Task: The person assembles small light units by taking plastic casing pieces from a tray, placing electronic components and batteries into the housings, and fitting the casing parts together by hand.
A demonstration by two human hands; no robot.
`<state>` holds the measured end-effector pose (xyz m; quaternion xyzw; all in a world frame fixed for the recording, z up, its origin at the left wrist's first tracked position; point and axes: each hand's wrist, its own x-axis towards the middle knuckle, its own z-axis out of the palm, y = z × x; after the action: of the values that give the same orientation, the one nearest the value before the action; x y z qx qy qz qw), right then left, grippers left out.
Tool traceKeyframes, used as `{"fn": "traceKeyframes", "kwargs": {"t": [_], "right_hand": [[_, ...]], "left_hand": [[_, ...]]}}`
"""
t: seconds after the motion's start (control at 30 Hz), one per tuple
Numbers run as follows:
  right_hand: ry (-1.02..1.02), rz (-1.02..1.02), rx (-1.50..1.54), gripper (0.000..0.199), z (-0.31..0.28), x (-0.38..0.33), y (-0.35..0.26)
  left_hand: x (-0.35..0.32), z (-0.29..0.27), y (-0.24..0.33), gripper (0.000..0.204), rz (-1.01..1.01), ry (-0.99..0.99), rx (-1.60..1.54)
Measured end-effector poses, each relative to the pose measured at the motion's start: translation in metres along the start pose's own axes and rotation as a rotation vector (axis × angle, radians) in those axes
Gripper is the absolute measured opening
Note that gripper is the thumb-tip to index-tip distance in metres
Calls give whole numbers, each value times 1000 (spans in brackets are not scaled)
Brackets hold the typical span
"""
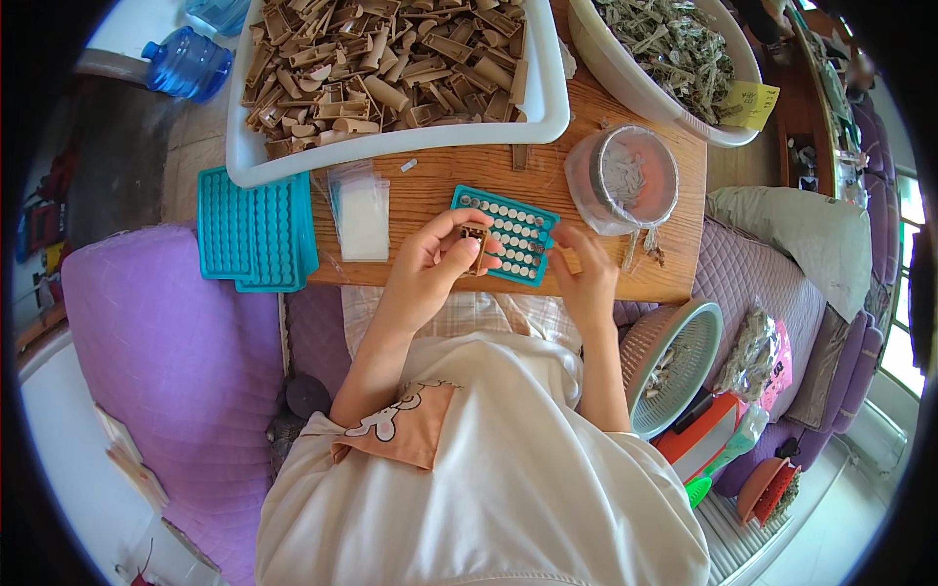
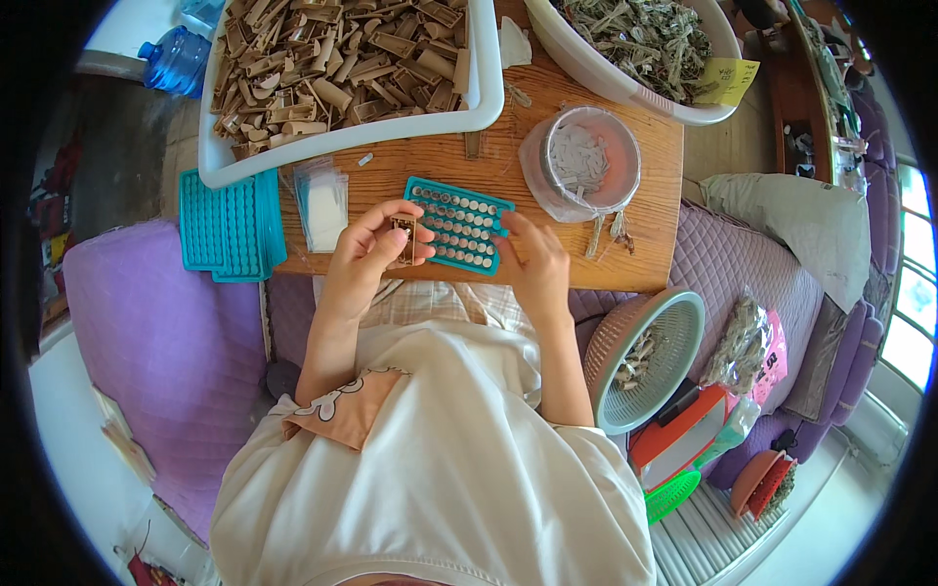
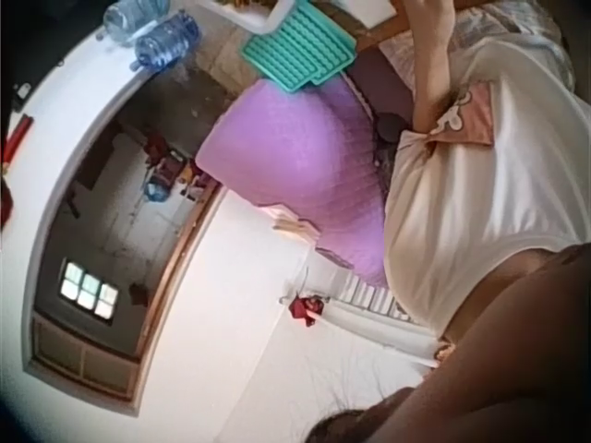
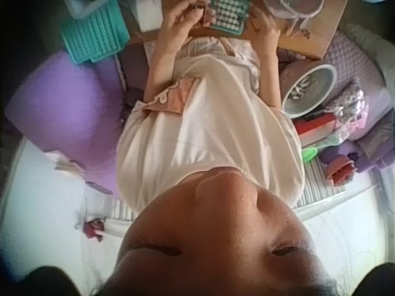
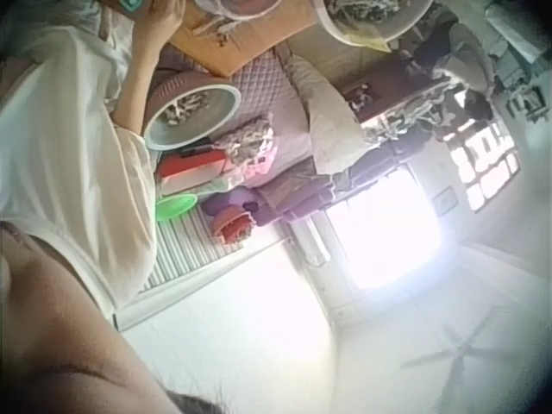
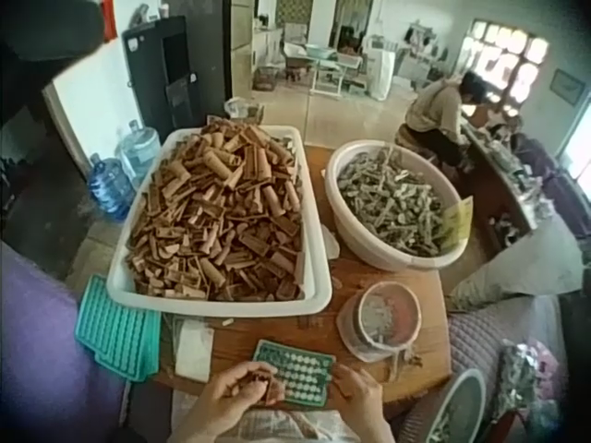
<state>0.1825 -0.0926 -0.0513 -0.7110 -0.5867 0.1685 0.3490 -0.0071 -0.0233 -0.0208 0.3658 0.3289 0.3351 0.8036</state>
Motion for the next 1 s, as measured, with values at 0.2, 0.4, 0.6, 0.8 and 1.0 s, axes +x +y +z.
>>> {"fn": "traceKeyframes", "kwargs": {"t": [0.2,0.4,0.6,0.8,1.0], "right_hand": [[-8,-38,-58,18,15,-5,13],[267,70,161,13,5,0,-25],[261,-277,186,19,8,-3,-58],[193,-321,179,18,13,-9,-54],[-3,-271,284,19,3,0,-45]], "left_hand": [[0,4,-2,26,-75,-58,5],[-2,4,-6,27,-126,-72,38],[-7,19,-6,24,-79,-65,197],[-10,13,-10,24,-129,-83,240],[-8,8,-6,22,-83,-69,176]]}}
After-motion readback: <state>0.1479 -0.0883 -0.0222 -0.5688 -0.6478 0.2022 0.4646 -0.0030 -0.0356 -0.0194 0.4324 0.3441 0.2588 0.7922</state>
